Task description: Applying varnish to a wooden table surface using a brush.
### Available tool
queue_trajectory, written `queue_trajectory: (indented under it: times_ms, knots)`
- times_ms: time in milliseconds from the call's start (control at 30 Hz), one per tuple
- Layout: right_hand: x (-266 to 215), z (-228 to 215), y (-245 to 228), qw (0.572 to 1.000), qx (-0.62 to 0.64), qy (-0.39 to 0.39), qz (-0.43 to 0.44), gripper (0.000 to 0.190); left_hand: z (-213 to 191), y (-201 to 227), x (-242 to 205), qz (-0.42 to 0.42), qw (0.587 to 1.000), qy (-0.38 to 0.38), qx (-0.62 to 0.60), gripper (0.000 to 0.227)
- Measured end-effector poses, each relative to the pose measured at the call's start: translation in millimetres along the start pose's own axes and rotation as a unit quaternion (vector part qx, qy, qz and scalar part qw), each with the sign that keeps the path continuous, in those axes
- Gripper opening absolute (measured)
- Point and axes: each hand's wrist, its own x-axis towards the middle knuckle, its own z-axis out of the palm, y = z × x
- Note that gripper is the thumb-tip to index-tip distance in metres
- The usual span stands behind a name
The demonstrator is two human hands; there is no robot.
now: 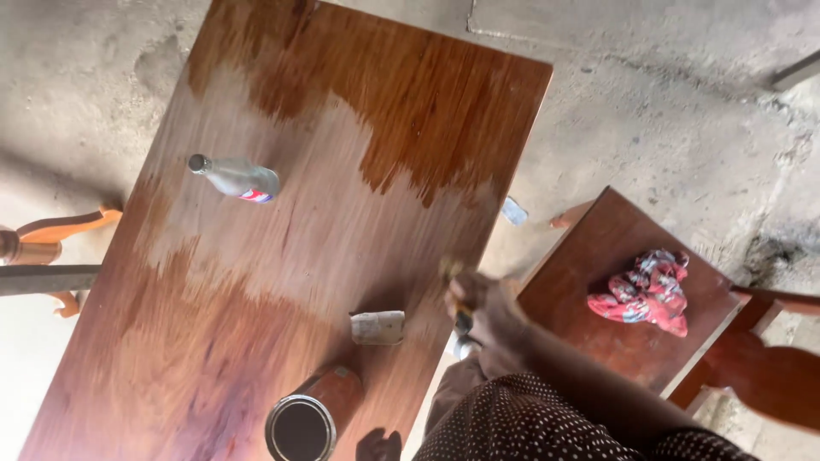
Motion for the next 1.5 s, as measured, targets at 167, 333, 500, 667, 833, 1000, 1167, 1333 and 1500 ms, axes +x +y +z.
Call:
queue_trajectory:
  times_ms: [167, 333, 500, 667, 833, 1000, 1167, 1333, 1500]
  knots:
    - [41, -34, 3, 0.722, -0.469, -0.236, -0.451, 0.031, -62, 247, 196, -0.021, 0.997, 0.078, 0.006, 0.036]
    - [105, -73, -99, 0.842, -0.446, 0.017, -0.303, 0.020, -53, 242, 270, 0.125, 0.974, 0.041, 0.185, 0.058]
    - [102, -66, -79, 0.640, -0.578, 0.016, -0.505, 0.024, -35, 232, 291, 0.081, 0.972, 0.019, 0.219, 0.049]
    - [53, -56, -41, 0.646, -0.573, -0.146, -0.483, 0.024, -1, 235, 281, 0.070, 0.944, 0.086, 0.311, 0.021]
    - [168, -97, -78, 0.799, -0.533, -0.167, -0.223, 0.029, -36, 301, 219, -0.042, 0.978, 0.008, 0.204, 0.019]
    - [344, -170, -111, 0.737, -0.591, -0.245, -0.216, 0.019, -60, 303, 124, -0.290, 0.950, 0.078, -0.087, 0.018]
    - [148, -97, -50, 0.719, -0.559, -0.271, -0.310, 0.017, -39, 219, 20, -0.386, 0.799, 0.241, -0.393, 0.041]
    - [-35, 9, 6, 0.687, -0.541, -0.310, -0.373, 0.016, -35, 82, -61, -0.316, 0.721, 0.534, -0.309, 0.063]
    - [38, -25, 18, 0.711, -0.513, -0.384, -0.289, 0.018, -98, 88, -19, -0.364, 0.675, 0.579, -0.275, 0.060]
